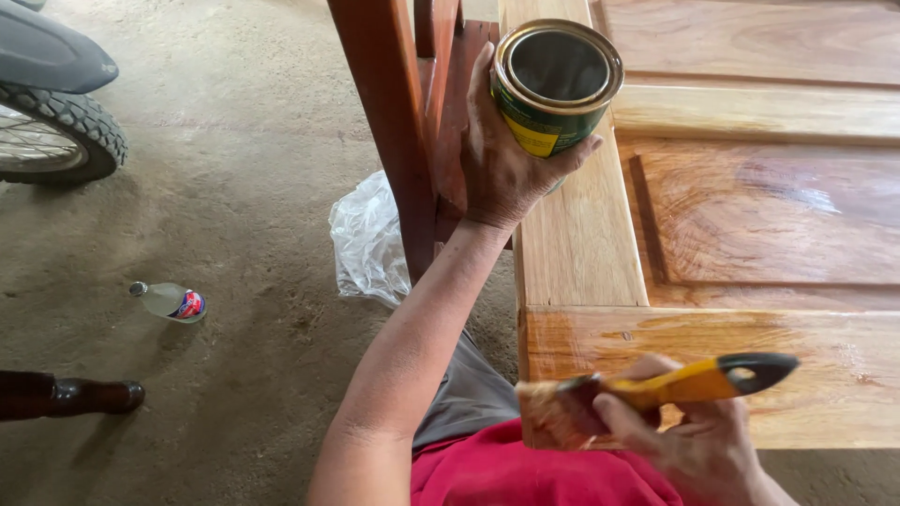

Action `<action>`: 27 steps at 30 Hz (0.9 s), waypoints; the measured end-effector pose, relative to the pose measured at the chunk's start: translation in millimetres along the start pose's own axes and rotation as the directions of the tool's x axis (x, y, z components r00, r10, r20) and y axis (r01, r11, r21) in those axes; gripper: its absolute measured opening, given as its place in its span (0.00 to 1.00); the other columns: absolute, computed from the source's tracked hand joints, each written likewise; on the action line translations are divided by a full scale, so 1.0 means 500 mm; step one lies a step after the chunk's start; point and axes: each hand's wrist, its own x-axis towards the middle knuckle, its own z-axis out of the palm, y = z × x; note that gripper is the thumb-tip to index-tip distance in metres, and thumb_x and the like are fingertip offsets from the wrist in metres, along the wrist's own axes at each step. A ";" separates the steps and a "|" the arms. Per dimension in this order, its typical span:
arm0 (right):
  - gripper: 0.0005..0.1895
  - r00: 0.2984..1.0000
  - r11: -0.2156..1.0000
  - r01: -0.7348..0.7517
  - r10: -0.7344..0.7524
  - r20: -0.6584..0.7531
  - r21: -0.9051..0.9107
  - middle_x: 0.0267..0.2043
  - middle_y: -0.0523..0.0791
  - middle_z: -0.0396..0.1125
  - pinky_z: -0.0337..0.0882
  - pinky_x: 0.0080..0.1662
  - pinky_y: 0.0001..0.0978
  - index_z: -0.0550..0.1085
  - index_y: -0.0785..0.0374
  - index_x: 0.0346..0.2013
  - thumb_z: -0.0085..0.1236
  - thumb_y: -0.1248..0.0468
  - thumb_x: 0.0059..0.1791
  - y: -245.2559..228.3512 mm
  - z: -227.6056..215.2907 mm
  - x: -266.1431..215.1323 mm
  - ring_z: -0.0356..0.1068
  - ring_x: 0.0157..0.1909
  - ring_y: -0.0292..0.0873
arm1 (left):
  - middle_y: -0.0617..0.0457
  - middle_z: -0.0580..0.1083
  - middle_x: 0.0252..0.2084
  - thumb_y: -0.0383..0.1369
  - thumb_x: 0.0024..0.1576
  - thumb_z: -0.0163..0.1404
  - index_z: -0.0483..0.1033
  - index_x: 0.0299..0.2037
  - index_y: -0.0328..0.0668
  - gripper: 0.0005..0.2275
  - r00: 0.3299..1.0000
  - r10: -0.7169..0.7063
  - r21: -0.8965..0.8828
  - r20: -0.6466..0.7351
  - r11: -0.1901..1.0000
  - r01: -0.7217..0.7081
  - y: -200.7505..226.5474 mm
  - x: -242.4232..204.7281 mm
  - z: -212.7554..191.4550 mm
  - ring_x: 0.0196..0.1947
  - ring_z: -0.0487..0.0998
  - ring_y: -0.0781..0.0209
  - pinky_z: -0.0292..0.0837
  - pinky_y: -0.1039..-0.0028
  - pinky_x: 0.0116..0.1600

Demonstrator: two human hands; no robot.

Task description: Applying a protective varnish coating to a wooden door using a paintbrush.

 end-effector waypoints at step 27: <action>0.06 0.856 0.916 -0.400 0.364 -0.367 -0.026 0.26 0.41 0.68 0.65 0.33 0.23 0.75 0.64 0.28 0.66 0.72 0.42 -0.004 -0.036 -0.018 0.67 0.30 0.31 | 0.38 0.62 0.71 0.51 0.45 0.72 0.44 0.75 0.37 0.55 1.000 0.026 0.025 -0.013 0.999 -0.026 0.002 0.003 -0.001 0.67 0.71 0.48 0.72 0.64 0.71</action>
